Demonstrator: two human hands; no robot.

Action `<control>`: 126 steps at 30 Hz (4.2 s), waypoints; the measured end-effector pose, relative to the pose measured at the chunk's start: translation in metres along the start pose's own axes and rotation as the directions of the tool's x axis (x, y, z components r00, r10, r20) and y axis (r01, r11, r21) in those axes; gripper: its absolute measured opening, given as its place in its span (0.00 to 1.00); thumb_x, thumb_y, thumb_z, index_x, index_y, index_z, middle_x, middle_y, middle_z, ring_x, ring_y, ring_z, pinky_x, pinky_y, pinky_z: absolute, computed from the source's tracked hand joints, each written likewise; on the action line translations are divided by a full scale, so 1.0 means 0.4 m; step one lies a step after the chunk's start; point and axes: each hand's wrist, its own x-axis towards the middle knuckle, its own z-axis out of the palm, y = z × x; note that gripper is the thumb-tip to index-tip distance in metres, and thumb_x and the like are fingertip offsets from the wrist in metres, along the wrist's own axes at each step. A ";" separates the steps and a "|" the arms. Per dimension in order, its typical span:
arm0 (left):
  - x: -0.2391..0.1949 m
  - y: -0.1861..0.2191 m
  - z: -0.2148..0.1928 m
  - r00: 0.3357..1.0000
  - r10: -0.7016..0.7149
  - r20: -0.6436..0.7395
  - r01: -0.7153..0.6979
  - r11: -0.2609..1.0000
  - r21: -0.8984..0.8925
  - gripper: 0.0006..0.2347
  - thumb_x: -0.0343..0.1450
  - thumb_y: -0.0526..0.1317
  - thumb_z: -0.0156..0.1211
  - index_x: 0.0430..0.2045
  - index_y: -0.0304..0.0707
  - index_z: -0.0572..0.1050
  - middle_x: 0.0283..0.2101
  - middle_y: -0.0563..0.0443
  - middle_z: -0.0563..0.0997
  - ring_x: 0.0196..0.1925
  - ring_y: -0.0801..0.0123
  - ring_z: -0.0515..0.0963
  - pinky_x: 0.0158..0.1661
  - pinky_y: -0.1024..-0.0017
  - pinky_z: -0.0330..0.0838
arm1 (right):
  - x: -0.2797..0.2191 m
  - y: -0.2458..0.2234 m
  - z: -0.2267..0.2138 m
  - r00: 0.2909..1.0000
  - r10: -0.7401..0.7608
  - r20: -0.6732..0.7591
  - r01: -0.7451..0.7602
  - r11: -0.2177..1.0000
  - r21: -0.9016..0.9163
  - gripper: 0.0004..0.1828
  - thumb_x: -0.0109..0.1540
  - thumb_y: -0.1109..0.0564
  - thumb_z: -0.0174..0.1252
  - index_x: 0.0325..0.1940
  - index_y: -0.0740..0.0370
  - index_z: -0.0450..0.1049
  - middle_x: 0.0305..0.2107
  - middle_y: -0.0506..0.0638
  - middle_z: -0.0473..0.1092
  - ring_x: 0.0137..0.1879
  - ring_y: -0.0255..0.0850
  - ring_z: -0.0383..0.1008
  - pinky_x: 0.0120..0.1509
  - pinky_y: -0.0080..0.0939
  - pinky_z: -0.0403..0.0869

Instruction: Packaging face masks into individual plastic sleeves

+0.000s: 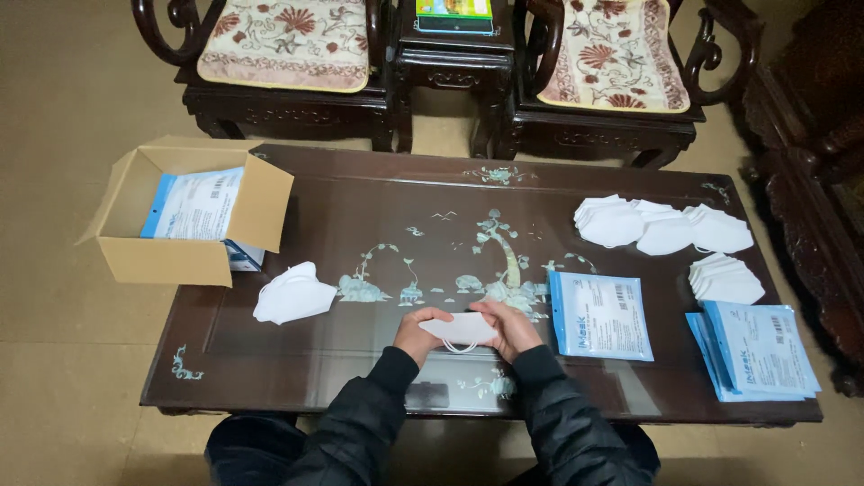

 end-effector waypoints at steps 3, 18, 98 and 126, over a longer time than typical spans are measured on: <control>-0.016 0.022 0.025 0.990 -0.114 -0.083 0.095 0.974 -0.204 0.14 0.66 0.25 0.68 0.46 0.34 0.82 0.41 0.33 0.84 0.39 0.44 0.87 0.37 0.56 0.88 | 0.081 0.079 -0.048 0.989 -0.150 0.000 0.147 0.967 -0.207 0.16 0.57 0.67 0.68 0.48 0.74 0.80 0.35 0.64 0.80 0.35 0.51 0.84 0.36 0.49 0.84; -0.057 0.058 0.117 0.962 -0.198 -0.188 0.120 0.925 -0.360 0.22 0.72 0.35 0.69 0.60 0.29 0.71 0.56 0.32 0.78 0.59 0.43 0.78 0.56 0.44 0.75 | 0.093 0.133 -0.050 0.799 -0.542 -0.260 0.401 0.803 -0.441 0.11 0.60 0.57 0.70 0.45 0.60 0.84 0.23 0.48 0.77 0.31 0.30 0.73 0.32 0.31 0.76; -0.223 0.203 0.246 0.981 -0.180 -0.078 0.195 0.938 0.286 0.30 0.78 0.50 0.55 0.72 0.33 0.55 0.73 0.36 0.58 0.75 0.45 0.55 0.71 0.45 0.54 | -0.039 0.094 -0.095 0.500 -0.674 0.544 0.312 -0.445 -0.839 0.31 0.72 0.42 0.42 0.77 0.58 0.58 0.74 0.60 0.53 0.80 0.57 0.50 0.82 0.57 0.48; -0.098 0.085 -0.006 0.892 0.212 -0.398 -0.138 0.969 0.206 0.13 0.76 0.32 0.55 0.54 0.28 0.73 0.44 0.34 0.83 0.32 0.59 0.85 0.24 0.71 0.84 | -0.005 0.116 -0.101 0.637 -0.587 0.500 0.205 -0.496 -0.844 0.36 0.71 0.35 0.44 0.77 0.57 0.55 0.76 0.57 0.49 0.81 0.54 0.45 0.82 0.61 0.44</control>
